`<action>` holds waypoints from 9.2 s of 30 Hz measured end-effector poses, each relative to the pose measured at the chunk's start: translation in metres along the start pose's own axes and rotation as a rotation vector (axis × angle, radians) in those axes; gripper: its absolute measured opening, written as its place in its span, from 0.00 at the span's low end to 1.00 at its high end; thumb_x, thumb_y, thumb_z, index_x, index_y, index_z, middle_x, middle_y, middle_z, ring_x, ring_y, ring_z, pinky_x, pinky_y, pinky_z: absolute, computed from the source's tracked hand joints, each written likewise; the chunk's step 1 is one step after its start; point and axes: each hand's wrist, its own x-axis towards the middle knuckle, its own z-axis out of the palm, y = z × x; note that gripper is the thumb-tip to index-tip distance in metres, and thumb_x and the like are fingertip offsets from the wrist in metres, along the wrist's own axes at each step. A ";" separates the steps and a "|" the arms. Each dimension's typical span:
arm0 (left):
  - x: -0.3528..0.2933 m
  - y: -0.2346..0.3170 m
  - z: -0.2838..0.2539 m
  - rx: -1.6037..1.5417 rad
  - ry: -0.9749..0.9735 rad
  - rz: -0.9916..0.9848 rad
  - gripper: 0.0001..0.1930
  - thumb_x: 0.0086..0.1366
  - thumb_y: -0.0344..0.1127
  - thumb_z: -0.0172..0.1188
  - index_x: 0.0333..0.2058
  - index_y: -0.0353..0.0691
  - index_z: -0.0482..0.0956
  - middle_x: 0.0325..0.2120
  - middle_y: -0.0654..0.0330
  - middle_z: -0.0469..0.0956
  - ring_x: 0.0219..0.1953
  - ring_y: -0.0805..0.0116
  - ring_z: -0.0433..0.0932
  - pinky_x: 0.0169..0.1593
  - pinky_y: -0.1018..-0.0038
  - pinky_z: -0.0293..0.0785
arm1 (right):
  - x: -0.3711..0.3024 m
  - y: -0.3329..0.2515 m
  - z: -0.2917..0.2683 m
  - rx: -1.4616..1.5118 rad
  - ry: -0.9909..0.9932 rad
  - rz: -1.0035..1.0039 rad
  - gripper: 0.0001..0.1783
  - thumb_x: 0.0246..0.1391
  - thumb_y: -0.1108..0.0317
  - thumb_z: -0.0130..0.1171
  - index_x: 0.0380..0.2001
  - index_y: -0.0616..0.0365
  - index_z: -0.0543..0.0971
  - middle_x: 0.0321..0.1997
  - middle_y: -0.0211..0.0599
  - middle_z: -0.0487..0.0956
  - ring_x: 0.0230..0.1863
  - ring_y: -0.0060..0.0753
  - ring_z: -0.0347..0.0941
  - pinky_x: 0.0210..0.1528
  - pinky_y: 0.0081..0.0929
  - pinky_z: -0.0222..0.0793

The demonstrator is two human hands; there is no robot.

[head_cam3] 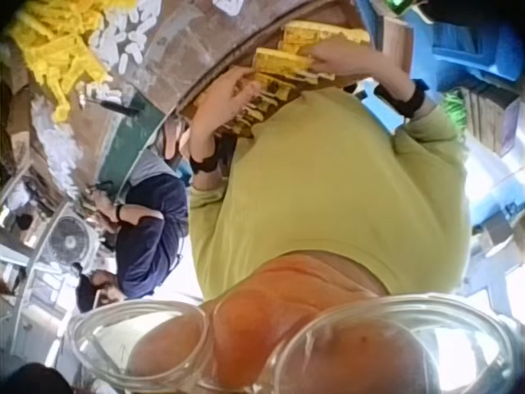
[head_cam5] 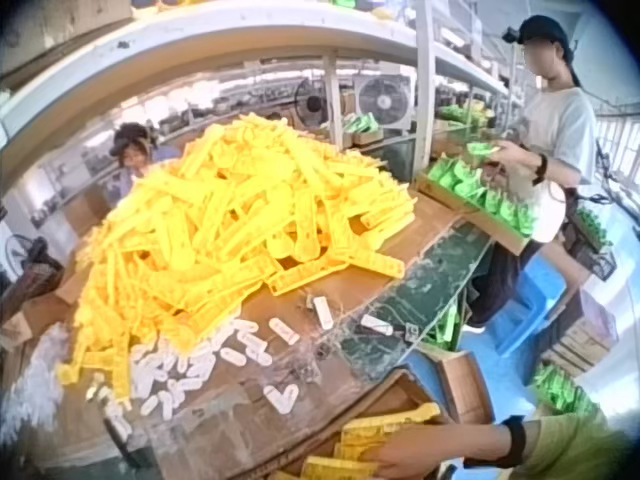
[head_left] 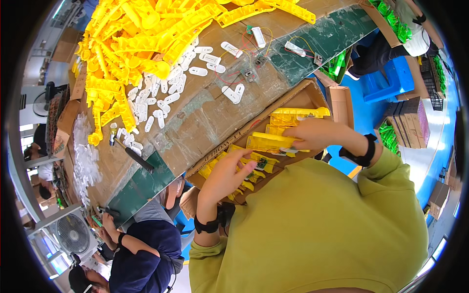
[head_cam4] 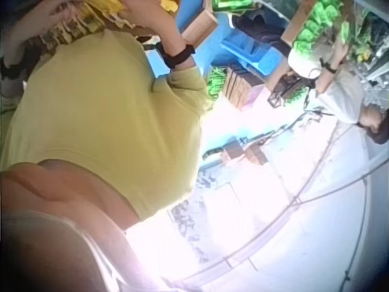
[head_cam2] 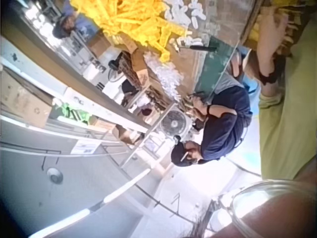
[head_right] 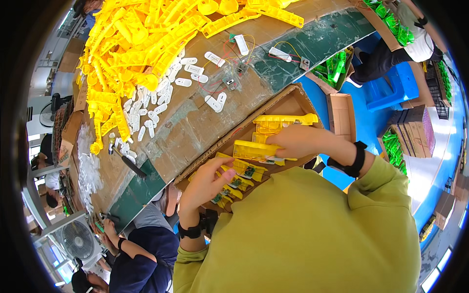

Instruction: Assembling electronic components into yellow plastic housings on a factory production line.

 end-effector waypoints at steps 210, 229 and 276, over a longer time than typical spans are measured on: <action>-0.026 0.034 -0.052 -0.582 -0.028 0.290 0.14 0.60 0.37 0.54 0.40 0.34 0.72 0.28 0.64 0.73 0.31 0.79 0.71 0.35 0.82 0.68 | 0.006 -0.117 -0.109 -0.380 0.346 -0.886 0.29 0.39 0.56 0.61 0.42 0.57 0.64 0.22 0.39 0.73 0.27 0.41 0.72 0.26 0.33 0.65; -0.007 -0.002 -0.051 -0.789 0.254 0.175 0.24 0.62 0.50 0.44 0.46 0.35 0.62 0.32 0.57 0.72 0.32 0.68 0.75 0.35 0.75 0.70 | 0.101 0.061 -0.200 -0.026 0.804 -0.224 0.09 0.50 0.66 0.51 0.33 0.59 0.68 0.27 0.38 0.73 0.28 0.34 0.70 0.33 0.27 0.66; 0.054 0.055 -0.100 -0.359 0.952 0.522 0.11 0.54 0.31 0.58 0.36 0.33 0.71 0.29 0.62 0.73 0.30 0.77 0.69 0.35 0.81 0.66 | 0.097 -0.021 -0.146 0.089 0.606 -0.312 0.16 0.46 0.72 0.50 0.41 0.59 0.68 0.36 0.39 0.75 0.30 0.31 0.71 0.30 0.26 0.66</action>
